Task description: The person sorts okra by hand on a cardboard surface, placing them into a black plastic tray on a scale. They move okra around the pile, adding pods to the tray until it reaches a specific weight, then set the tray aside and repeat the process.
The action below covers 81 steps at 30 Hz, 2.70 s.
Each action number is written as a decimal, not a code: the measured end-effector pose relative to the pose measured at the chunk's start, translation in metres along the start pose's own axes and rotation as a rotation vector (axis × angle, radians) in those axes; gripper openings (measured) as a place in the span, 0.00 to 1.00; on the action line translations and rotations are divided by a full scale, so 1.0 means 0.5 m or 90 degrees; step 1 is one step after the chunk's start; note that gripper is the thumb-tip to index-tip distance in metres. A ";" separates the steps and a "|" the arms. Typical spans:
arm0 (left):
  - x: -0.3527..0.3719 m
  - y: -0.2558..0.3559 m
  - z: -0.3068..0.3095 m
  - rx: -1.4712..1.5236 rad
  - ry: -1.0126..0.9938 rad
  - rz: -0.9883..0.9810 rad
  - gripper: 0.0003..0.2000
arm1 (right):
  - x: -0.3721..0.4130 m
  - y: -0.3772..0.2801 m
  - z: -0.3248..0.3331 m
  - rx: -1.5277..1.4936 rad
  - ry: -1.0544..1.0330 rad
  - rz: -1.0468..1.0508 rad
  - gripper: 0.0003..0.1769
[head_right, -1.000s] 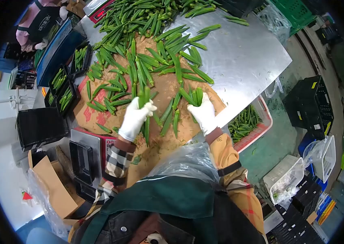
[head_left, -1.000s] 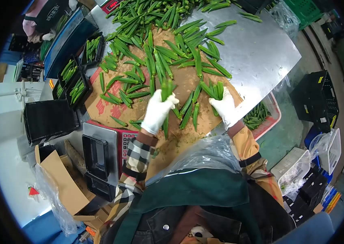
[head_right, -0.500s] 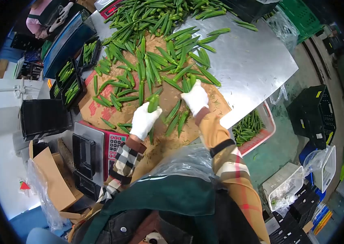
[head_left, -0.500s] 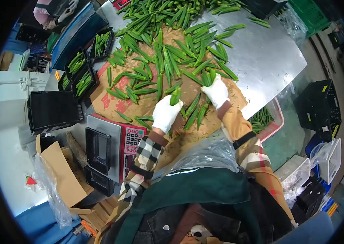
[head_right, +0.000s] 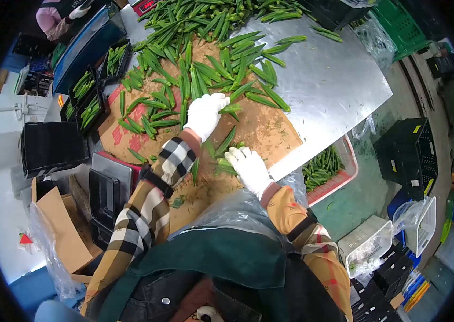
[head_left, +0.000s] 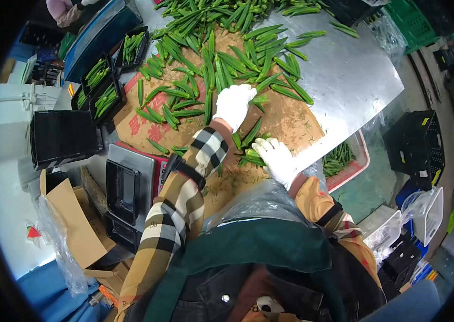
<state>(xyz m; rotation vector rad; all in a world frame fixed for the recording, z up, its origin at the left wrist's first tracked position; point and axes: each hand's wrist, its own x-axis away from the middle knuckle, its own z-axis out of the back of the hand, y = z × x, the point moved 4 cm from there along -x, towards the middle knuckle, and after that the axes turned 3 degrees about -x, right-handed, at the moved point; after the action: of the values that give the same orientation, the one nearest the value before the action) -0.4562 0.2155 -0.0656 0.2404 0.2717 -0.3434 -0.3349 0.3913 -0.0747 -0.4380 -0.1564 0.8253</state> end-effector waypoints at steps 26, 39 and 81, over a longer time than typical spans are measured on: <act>0.144 0.017 0.096 0.414 -0.161 0.398 0.20 | 0.059 0.030 -0.003 -0.066 -0.031 -0.154 0.35; 0.257 0.189 0.066 0.013 -0.135 0.229 0.14 | 0.126 0.089 0.062 -0.323 0.025 -0.351 0.27; 0.399 0.028 0.336 1.591 0.206 0.321 0.50 | 0.062 -0.018 0.123 -0.642 0.138 -0.282 0.20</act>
<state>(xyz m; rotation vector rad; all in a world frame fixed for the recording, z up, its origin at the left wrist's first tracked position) -0.2332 0.1224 0.0341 2.7828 -0.0730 0.0668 -0.3263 0.4283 -0.0167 -1.3781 -0.4524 0.2005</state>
